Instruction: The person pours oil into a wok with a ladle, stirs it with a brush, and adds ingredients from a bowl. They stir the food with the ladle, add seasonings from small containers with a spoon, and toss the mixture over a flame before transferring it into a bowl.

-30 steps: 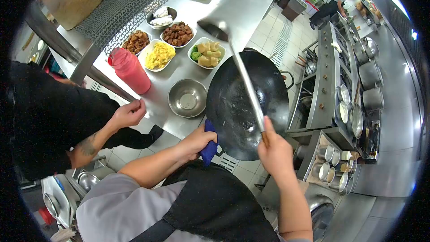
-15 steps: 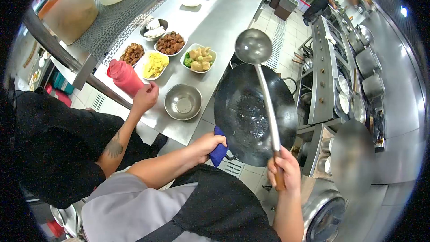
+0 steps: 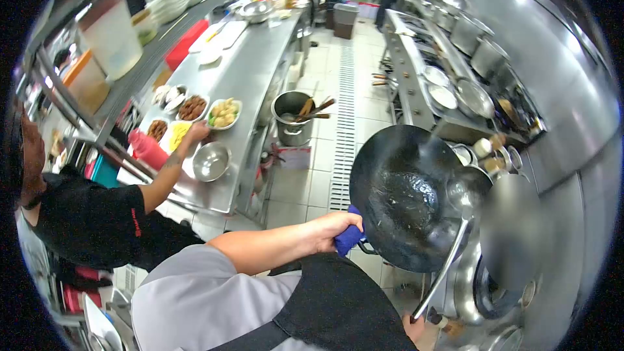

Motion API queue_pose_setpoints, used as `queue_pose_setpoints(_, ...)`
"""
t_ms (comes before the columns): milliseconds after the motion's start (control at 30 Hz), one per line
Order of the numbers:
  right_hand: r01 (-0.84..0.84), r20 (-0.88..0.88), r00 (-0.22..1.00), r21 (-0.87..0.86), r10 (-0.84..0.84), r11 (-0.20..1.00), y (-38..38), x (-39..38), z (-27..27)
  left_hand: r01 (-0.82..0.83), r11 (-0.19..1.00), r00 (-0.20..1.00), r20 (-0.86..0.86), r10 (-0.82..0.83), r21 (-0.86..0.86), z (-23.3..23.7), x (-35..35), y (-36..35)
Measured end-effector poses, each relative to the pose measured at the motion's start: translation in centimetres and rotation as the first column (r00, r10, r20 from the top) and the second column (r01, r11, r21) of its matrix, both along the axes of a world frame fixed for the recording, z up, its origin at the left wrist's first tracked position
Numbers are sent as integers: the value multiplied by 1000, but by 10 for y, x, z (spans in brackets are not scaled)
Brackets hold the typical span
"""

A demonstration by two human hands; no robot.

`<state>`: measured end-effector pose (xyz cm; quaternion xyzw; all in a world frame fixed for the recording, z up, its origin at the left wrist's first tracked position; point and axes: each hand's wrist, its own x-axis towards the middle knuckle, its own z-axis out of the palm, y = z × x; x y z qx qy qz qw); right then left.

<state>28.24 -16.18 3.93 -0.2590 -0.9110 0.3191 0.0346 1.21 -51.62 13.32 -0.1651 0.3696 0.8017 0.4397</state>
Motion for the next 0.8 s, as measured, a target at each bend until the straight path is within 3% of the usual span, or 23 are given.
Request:
queue_pose_setpoints(100, 68, 135, 991, -357, -21, 932, 113, 110, -157, 156, 987, 988, -26, -155, 30, 9, 2, 61)
queue_pose_setpoints(133, 358, 179, 928, -174, -328, 917, 54, 98, -85, 182, 983, 983, -26, -182, 14, 10, 1, 79)
queue_pose_setpoints(200, 429, -73, 902, 62, -425, 901, 6, 89, -25, 245, 969, 969, -19, -245, -27, 6, 2, 119)
queue_pose_setpoints(233, 490, -62, 871, 159, -487, 857, -1, 95, -27, 288, 957, 957, -22, -289, -41, 13, 1, 136)
queue_pose_setpoints(267, 577, 26, 811, -193, -584, 794, -38, 67, 54, 328, 943, 944, -25, -330, -54, 10, -2, 157)
queue_pose_setpoints(300, 569, -11, 821, -53, -571, 820, -32, 73, 36, 363, 931, 932, 21, -362, -48, 5, -7, 176)
queue_pose_setpoints(367, 674, -88, 730, -67, -677, 736, -26, 90, 3, 428, 904, 902, 61, -427, -5, -25, -20, 226)
queue_pose_setpoints(400, 704, 8, 707, -102, -707, 703, -27, 86, 11, 464, 886, 885, 32, -464, 27, -30, -23, 247)
queue_pose_setpoints(467, 750, -21, 640, -198, -768, 631, -24, 92, -15, 527, 848, 849, 4, -528, 55, -41, -29, 297)
queue_pose_setpoints(533, 750, -38, 587, -349, -808, 562, -17, 98, -49, 561, 826, 828, 52, -559, -51, -56, -26, 346)
queue_pose_setpoints(633, 761, 6, 488, -493, -873, 421, -21, 86, -24, 597, 798, 802, 60, -594, -81, -53, -15, 397)
queue_pose_setpoints(667, 804, 3, 485, -395, -874, 445, -18, 95, -44, 574, 819, 812, 147, -564, -27, -72, -18, 422)
queue_pose_setpoints(733, 849, 28, 378, -410, -926, 334, -15, 94, -43, 604, 797, 788, 136, -600, 17, -76, -13, 449)
queue_pose_setpoints(800, 883, 42, 279, -405, -959, 239, -8, 75, -7, 630, 775, 766, 127, -630, 43, -92, -12, 484)
